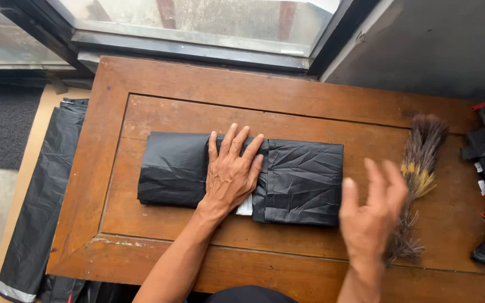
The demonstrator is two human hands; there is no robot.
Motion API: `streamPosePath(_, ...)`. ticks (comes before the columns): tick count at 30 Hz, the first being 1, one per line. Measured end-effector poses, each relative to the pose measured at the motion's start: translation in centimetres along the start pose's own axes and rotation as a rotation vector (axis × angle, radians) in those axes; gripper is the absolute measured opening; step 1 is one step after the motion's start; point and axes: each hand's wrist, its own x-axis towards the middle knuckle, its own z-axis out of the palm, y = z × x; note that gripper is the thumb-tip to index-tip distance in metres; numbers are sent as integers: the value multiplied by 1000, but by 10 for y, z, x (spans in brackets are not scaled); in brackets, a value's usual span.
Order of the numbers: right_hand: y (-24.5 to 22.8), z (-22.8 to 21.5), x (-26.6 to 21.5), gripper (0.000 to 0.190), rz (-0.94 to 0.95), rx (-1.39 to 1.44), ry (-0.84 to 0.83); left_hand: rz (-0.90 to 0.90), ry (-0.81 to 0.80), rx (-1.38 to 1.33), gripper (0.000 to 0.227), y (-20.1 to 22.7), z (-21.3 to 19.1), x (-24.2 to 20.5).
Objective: The person folds a black plastic bag on a wooden table, wipes it with a feather duster, folds it into a small square, and inserts it into a zippered textile pouch.
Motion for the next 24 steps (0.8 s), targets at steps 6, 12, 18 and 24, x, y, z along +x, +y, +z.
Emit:
streamPosePath(6,75,-21,-64,54,144,-550,34,-66,21,-135,32,-4,4,1)
streamPosePath(12,67,-18,-70,63,371,-395,-114,-71,1,-210,41,-7,6,-2)
streamPosePath(18,-16,-11,-63,59,694,60,-202,-88,13,-241,51,-10,8,-2)
streamPosePath(24,-67,-13,-78,59,510,410,-935,-70,0,-214,38,-14,13,-6)
